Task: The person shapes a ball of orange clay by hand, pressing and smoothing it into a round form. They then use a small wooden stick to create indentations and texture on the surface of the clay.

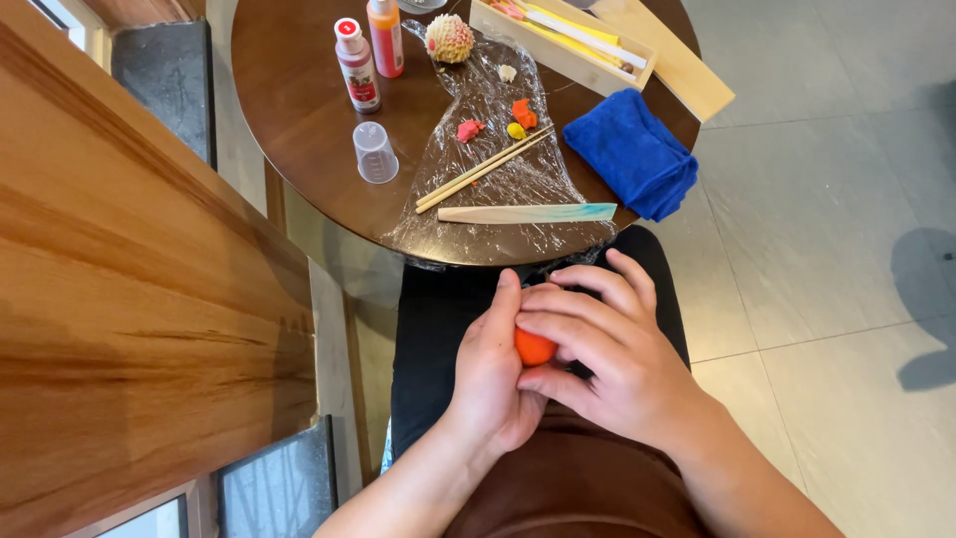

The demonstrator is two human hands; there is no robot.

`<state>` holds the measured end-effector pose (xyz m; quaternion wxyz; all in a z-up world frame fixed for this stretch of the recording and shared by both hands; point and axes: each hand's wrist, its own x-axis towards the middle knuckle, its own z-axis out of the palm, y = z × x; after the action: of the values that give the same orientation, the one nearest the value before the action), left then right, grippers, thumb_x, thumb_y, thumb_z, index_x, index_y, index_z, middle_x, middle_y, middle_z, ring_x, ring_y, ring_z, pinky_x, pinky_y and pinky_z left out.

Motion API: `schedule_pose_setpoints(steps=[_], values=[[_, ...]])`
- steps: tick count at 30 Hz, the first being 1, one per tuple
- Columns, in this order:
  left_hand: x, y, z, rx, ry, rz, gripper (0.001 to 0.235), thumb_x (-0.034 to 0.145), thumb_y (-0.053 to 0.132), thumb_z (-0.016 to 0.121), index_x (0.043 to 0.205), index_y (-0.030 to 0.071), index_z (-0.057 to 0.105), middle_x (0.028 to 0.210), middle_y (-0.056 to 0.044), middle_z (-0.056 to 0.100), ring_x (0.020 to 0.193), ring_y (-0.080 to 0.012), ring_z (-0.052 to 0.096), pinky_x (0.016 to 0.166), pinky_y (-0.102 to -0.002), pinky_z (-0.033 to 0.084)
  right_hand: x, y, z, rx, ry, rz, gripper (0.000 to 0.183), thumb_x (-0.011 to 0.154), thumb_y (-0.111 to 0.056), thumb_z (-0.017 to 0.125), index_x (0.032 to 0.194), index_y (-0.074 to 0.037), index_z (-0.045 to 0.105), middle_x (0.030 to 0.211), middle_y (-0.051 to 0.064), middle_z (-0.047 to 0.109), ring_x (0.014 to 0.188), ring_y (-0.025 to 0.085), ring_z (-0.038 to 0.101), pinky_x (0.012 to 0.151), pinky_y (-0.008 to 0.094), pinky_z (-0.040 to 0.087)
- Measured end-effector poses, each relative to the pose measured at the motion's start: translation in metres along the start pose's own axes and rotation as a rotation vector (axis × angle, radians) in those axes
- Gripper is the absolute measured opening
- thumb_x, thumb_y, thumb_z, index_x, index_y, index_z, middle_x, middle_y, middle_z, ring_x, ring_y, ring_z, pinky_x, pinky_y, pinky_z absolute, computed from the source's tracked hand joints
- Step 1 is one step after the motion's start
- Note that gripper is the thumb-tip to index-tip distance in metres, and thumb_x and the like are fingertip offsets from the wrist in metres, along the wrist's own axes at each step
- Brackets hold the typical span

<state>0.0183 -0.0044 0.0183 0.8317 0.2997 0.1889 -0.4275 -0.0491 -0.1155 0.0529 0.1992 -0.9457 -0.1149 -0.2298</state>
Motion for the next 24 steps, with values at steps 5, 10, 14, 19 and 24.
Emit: schedule_pose_setpoints(steps=[5,10,14,19,24], values=[[0.001,0.005,-0.002,-0.143,0.049,-0.039,0.041,0.104,0.035,0.056,0.105,-0.004,0.067,0.102,-0.017,0.071,0.095,-0.0226,0.069,0.085,-0.029,0.056,0.001,0.004,0.006,-0.069,0.011,-0.036,0.033,0.091,-0.036,0.078,0.119,-0.018,0.073,0.129,-0.002,0.070,0.124,0.030,0.058,0.119,0.056,0.026],[0.016,0.006,-0.026,-0.225,-0.129,0.001,0.031,0.104,0.034,0.055,0.103,0.004,0.065,0.101,-0.011,0.069,0.097,-0.0184,0.067,0.085,-0.033,0.057,0.011,0.002,-0.001,0.068,0.044,0.017,0.023,0.100,-0.027,0.060,0.114,-0.012,0.072,0.128,0.004,0.070,0.123,0.030,0.061,0.117,0.053,0.033],[0.016,0.014,-0.037,-0.175,-0.093,0.089,0.012,0.094,0.008,0.065,0.106,0.005,0.062,0.114,-0.021,0.071,0.111,-0.0351,0.071,0.096,-0.039,0.057,0.021,0.008,-0.010,0.215,0.150,0.217,0.026,0.109,-0.007,0.039,0.118,0.002,0.061,0.123,0.017,0.069,0.117,0.032,0.066,0.108,0.043,0.050],[0.009,0.025,-0.033,-0.185,-0.042,0.106,0.013,0.093,-0.001,0.064,0.105,0.000,0.061,0.109,-0.024,0.070,0.110,-0.0397,0.071,0.098,-0.042,0.057,0.042,0.040,-0.007,0.152,0.091,0.264,0.016,0.102,0.000,0.056,0.112,-0.002,0.069,0.110,0.011,0.073,0.103,0.024,0.070,0.097,0.035,0.054],[0.018,0.033,-0.036,-0.198,-0.021,0.100,0.013,0.093,-0.004,0.060,0.107,-0.003,0.059,0.111,-0.030,0.069,0.113,-0.0448,0.071,0.098,-0.045,0.057,0.057,0.069,-0.006,0.092,0.006,0.255,0.013,0.099,-0.010,0.064,0.107,-0.006,0.073,0.105,0.007,0.077,0.097,0.021,0.072,0.093,0.034,0.055]])
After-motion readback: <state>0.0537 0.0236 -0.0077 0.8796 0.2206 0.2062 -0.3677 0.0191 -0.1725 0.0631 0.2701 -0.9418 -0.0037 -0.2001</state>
